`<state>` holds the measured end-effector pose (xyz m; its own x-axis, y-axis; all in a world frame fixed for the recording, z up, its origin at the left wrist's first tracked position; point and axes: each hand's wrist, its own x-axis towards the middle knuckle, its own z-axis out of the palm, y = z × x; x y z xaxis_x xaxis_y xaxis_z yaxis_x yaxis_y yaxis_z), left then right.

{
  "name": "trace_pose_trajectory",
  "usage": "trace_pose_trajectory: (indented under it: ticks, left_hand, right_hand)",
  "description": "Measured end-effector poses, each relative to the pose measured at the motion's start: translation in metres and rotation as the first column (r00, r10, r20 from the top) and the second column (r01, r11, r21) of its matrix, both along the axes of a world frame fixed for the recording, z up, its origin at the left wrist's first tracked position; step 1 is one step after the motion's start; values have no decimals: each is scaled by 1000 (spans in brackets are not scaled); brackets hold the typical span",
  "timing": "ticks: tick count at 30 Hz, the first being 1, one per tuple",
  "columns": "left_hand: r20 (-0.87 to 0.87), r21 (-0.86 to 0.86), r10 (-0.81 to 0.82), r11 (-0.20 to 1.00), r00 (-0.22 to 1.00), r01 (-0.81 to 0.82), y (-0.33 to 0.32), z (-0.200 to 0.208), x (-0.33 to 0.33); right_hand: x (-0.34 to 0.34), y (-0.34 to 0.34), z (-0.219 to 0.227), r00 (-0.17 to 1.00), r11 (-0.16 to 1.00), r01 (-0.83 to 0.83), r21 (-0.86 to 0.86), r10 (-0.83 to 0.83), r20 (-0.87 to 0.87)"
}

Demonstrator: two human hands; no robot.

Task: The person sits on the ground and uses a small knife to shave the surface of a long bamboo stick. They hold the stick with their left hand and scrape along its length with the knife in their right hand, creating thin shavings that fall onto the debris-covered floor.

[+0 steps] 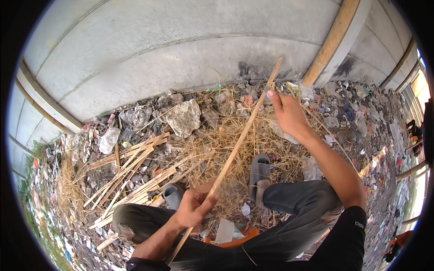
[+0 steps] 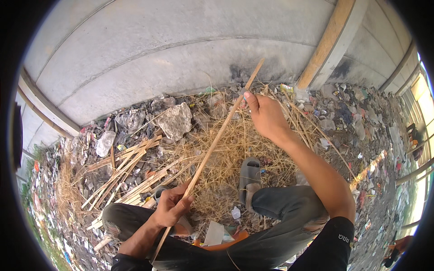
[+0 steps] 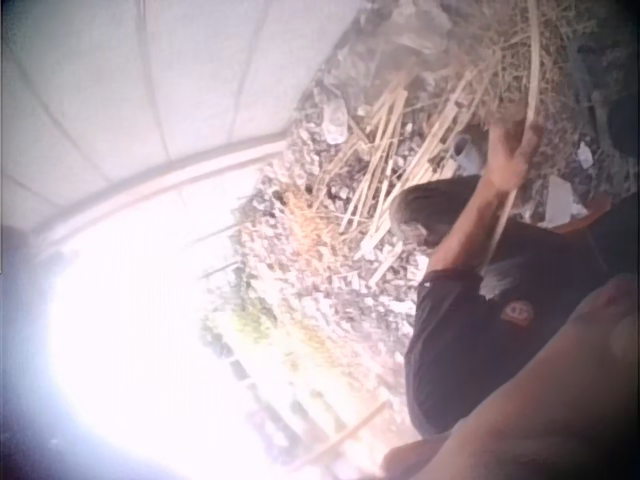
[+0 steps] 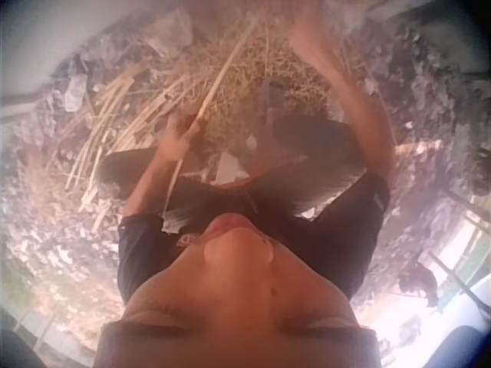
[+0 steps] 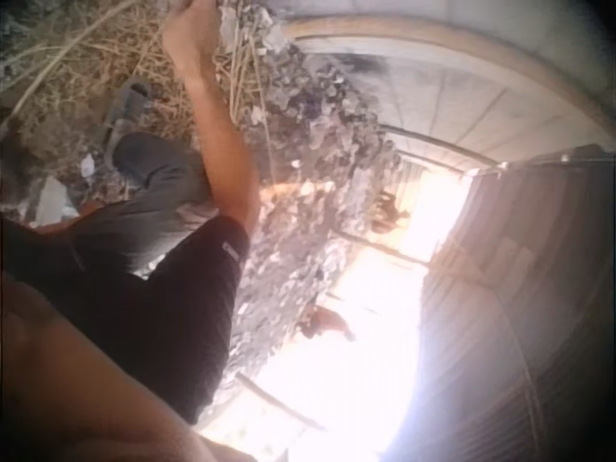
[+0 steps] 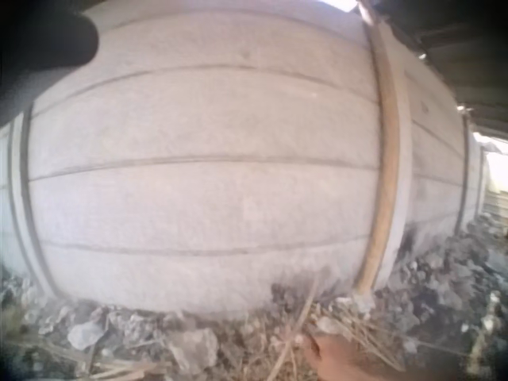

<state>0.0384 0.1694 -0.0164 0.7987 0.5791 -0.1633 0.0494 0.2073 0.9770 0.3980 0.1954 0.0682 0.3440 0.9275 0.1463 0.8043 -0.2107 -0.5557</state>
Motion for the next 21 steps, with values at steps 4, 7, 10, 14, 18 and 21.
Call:
trace_pose_trajectory:
  ticks: [4, 7, 10, 14, 18, 21]
  left_hand:
    - [-8, -82, 56, 995, 998, -57, 10, 8, 13]
    - [37, -57, 117, 992, 992, -115, 15, 10, 5]
    - [39, -19, 60, 998, 997, -59, 9, 12, -1]
    - [39, -52, 29, 998, 999, -27, 11, 14, 7]
    - [29, -81, 109, 991, 994, -106, 16, 12, 4]
    - [54, -68, 123, 990, 991, -120, 13, 10, -4]
  right_hand:
    - [-64, -33, -28, 940, 941, -336, -28, 334, -69]
    - [-88, -29, -18, 920, 920, -391, 19, 390, 27]
    - [-44, 0, -3, 985, 984, -172, -38, 171, -27]
    - [-40, -9, -15, 986, 985, -168, 42, 168, -2]
    - [-89, -25, -28, 918, 914, -396, 91, 397, 3]
    - [-76, -3, -10, 965, 966, -258, -26, 256, -48]
